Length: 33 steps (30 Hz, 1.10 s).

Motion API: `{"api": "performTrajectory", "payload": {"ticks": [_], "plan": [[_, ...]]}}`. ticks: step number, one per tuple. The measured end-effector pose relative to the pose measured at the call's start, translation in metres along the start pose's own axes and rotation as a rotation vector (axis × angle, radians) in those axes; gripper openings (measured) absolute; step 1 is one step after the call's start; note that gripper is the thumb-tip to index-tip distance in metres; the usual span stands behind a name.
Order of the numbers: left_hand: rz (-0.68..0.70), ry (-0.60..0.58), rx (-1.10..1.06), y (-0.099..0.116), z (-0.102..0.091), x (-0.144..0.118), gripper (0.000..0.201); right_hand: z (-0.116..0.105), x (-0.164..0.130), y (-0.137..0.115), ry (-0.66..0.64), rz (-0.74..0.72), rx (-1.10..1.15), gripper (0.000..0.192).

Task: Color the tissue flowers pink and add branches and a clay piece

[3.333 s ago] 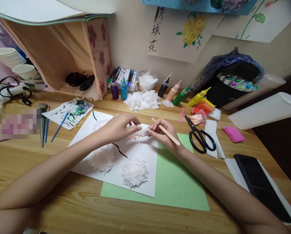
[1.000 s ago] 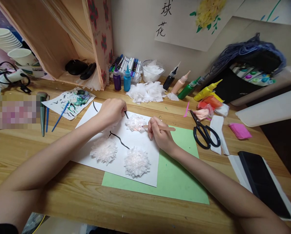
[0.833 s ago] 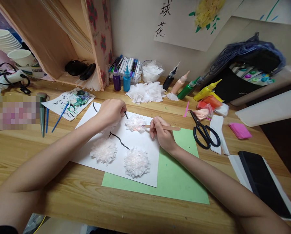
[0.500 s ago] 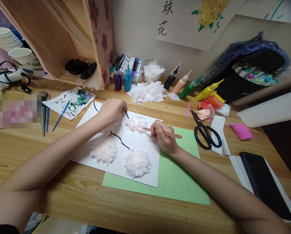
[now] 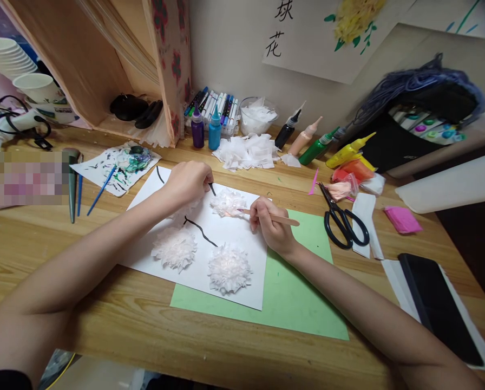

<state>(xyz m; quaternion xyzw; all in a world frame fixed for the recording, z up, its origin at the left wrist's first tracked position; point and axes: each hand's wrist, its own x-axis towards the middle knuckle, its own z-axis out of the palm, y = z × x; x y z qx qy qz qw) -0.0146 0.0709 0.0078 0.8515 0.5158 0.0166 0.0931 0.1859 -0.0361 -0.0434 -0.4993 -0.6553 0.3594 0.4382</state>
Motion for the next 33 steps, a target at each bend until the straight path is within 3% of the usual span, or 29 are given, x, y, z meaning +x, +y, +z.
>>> {"api": "performTrajectory", "payload": {"ticks": [6, 12, 22, 27, 33], "plan": [[0.010, 0.007, 0.000, 0.000, 0.001, 0.000, 0.022, -0.001, 0.014, -0.006, -0.046, 0.026, -0.049, 0.040], [0.006, -0.001, -0.010, 0.000, 0.000, 0.000, 0.021, 0.002, 0.034, -0.002, -0.010, 0.174, 0.162, 0.042], [0.014, -0.006, -0.023, -0.003, 0.000, 0.000, 0.022, -0.001, 0.016, 0.006, 0.179, -0.212, -0.008, 0.050], [0.019, 0.001, -0.020, -0.004, 0.001, 0.000, 0.021, -0.001, 0.017, 0.005, 0.096, -0.372, -0.092, 0.045], [0.011, 0.001, -0.029, -0.002, 0.000, 0.000, 0.022, 0.000, 0.021, 0.006, 0.001, -0.349, -0.222, 0.041]]}}
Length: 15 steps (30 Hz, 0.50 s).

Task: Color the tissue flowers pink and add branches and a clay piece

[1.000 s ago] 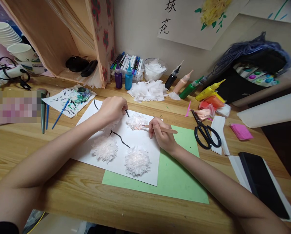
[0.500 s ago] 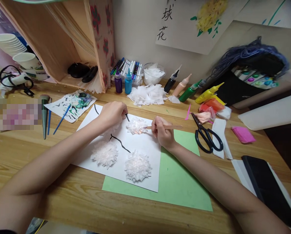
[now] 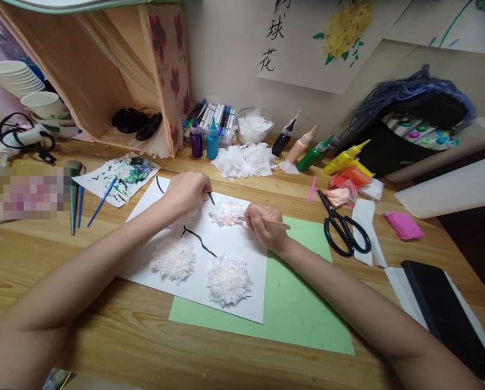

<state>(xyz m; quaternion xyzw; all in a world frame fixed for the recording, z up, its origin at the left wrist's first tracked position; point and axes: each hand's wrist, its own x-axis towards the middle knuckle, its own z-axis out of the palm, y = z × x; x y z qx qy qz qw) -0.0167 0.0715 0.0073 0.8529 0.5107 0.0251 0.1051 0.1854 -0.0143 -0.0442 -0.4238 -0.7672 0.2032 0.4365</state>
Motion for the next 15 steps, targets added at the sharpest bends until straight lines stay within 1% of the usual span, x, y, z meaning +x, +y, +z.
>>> {"api": "performTrajectory", "payload": {"ticks": [4, 7, 10, 11, 13, 15], "plan": [[-0.004, -0.003, -0.010, -0.001, 0.000, 0.000, 0.023, 0.001, 0.002, 0.000, -0.010, 0.050, -0.002, 0.041], [0.002, -0.001, 0.002, -0.002, 0.001, 0.001, 0.022, 0.002, 0.008, -0.003, -0.021, 0.199, 0.062, 0.043], [-0.003, 0.010, 0.027, -0.002, 0.003, 0.001, 0.021, 0.004, 0.012, -0.005, -0.019, 0.339, 0.176, 0.044], [0.000, 0.017, 0.029, -0.002, 0.003, 0.000, 0.020, 0.004, 0.012, -0.005, -0.017, 0.355, 0.204, 0.045], [0.009, 0.025, 0.023, -0.003, 0.004, 0.000, 0.020, 0.003, 0.010, -0.004, 0.015, 0.341, 0.232, 0.047], [0.009, 0.019, 0.011, -0.003, 0.003, -0.001, 0.020, 0.000, 0.006, 0.000, 0.106, 0.294, 0.240, 0.050]]}}
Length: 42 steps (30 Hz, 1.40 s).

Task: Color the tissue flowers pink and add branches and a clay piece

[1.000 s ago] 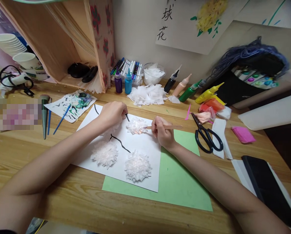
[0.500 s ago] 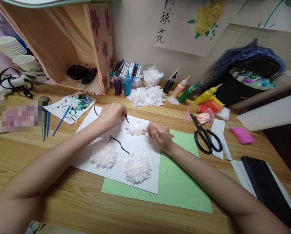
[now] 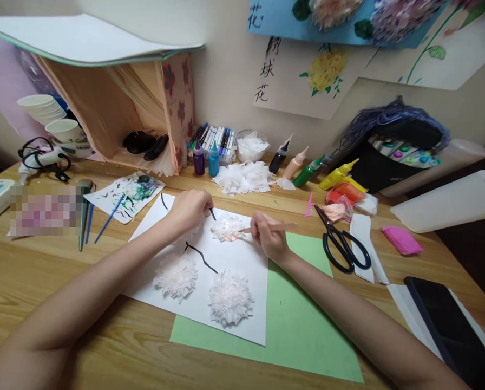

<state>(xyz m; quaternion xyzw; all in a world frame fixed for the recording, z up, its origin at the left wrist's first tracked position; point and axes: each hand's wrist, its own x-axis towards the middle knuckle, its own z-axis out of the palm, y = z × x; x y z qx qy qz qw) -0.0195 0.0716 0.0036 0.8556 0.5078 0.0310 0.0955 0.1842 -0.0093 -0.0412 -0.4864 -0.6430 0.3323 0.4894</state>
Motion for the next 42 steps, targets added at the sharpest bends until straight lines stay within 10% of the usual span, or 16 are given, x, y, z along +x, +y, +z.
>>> {"api": "performTrajectory", "payload": {"ticks": [5, 18, 42], "plan": [[0.000, -0.005, -0.017, -0.002, -0.001, -0.001, 0.020, -0.021, 0.012, 0.011, 0.176, -0.089, -0.018, 0.038], [0.149, -0.018, -0.211, -0.010, 0.004, 0.005, 0.031, -0.014, 0.080, 0.049, 0.000, -0.304, -0.688, 0.011], [0.171, -0.033, -0.206, -0.012, 0.005, 0.004, 0.017, -0.031, 0.086, 0.034, 0.083, -0.188, -0.648, 0.006]]}}
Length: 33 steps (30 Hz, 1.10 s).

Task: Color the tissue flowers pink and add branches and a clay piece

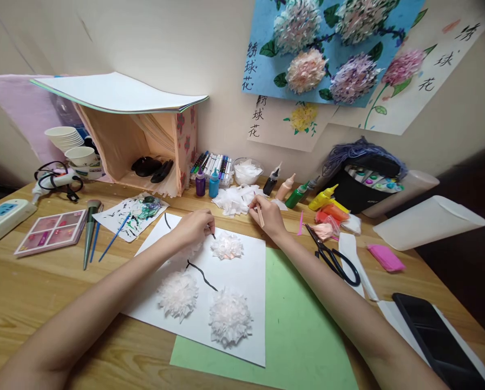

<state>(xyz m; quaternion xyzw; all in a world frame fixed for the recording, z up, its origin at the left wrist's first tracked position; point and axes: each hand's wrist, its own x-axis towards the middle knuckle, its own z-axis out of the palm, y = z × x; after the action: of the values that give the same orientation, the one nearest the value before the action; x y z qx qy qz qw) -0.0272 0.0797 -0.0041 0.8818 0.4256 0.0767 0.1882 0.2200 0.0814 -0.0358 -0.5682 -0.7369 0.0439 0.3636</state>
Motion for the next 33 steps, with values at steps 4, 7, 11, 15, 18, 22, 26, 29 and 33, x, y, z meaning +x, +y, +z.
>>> {"api": "performTrajectory", "payload": {"ticks": [4, 7, 11, 15, 18, 22, 26, 29, 33], "plan": [[0.004, 0.000, -0.015, -0.002, 0.001, 0.000, 0.017, -0.016, -0.002, 0.001, 0.042, 0.003, 0.048, 0.005], [0.013, -0.001, -0.024, -0.003, 0.001, 0.001, 0.016, -0.018, -0.003, 0.000, 0.016, -0.035, 0.071, 0.003], [0.017, 0.004, -0.020, -0.002, 0.002, 0.000, 0.016, -0.004, -0.003, 0.000, -0.084, -0.071, 0.030, 0.004], [0.017, 0.004, -0.030, -0.002, 0.002, 0.000, 0.016, 0.005, 0.000, 0.001, -0.070, -0.055, 0.000, 0.009], [0.017, 0.000, -0.039, -0.002, 0.000, 0.000, 0.015, -0.003, 0.002, 0.000, -0.010, -0.057, 0.030, 0.008], [0.002, -0.013, -0.028, 0.000, -0.002, -0.001, 0.015, -0.022, 0.001, 0.000, 0.012, 0.010, 0.068, 0.008], [-0.001, -0.007, -0.027, 0.000, 0.000, -0.002, 0.015, -0.034, -0.003, 0.003, -0.007, 0.188, 0.193, 0.012], [-0.007, -0.012, -0.025, -0.003, -0.001, 0.000, 0.016, -0.038, -0.014, -0.002, -0.030, 0.235, 0.405, 0.015], [-0.060, -0.049, -0.084, 0.000, -0.014, 0.002, 0.017, -0.036, -0.046, -0.021, -0.123, 0.248, 0.617, 0.020]]}}
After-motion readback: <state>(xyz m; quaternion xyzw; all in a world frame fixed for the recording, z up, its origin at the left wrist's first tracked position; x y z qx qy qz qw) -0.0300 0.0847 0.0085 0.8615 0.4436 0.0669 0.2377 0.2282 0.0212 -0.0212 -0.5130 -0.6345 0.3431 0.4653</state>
